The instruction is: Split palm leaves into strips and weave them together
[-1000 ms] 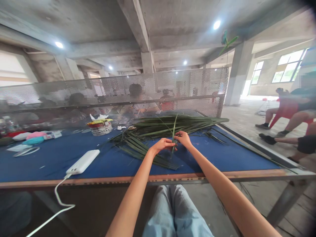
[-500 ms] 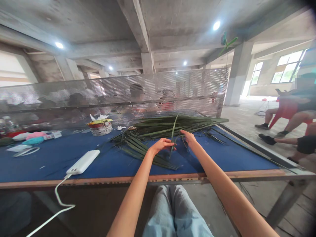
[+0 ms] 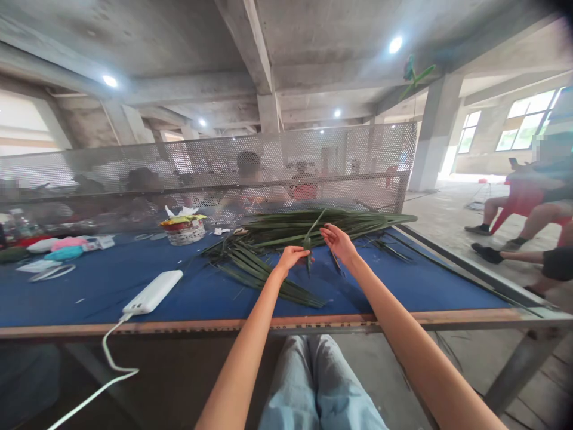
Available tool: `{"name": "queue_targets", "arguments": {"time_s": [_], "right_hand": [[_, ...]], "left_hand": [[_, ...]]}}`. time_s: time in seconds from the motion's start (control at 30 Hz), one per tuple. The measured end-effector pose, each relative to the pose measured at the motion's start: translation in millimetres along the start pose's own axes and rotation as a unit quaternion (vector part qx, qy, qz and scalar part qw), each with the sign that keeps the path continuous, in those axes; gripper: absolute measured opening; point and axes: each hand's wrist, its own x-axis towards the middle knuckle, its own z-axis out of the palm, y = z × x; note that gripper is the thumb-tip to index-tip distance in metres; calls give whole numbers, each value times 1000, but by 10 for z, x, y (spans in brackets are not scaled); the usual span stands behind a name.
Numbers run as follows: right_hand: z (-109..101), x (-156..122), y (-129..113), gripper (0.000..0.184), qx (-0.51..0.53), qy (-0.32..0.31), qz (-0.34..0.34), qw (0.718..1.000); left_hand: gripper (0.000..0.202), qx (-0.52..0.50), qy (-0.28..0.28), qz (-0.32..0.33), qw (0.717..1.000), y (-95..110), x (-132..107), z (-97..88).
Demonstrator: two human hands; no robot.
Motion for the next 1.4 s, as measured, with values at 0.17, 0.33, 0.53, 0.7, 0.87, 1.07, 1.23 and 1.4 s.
{"name": "queue_targets", "arguments": {"time_s": [0.17,0.33,0.53,0.7,0.87,1.07,1.23,1.4], "right_hand": [[89,-130,-83,24,31,-110,108,988],[114,-193,-110,43,-39,-150,125,980],[114,-175,-44,33,-78,-176,155,969],[98,-145,114,23,-110,-212,138,961],[111,-86,191,33,-88,-157,107,978],[99,-79,186,41,-120,-53,26,991],[100,-112,191,43,-155,-36,-11,987],[86,-89,233,44,-187,-15,-48,981]], "left_hand": [[22,-23,87,9,996,-38,44,-32],[20,-38,92,2,995,-45,45,-37],[17,-33,97,-6,995,-40,27,-27],[16,-26,116,-13,993,-13,5,-3],[18,-27,96,-19,995,34,-24,20],[26,-2,36,11,999,29,-14,56],[29,-43,-2,-4,999,8,5,68],[25,-72,-3,-19,997,45,-21,59]]}}
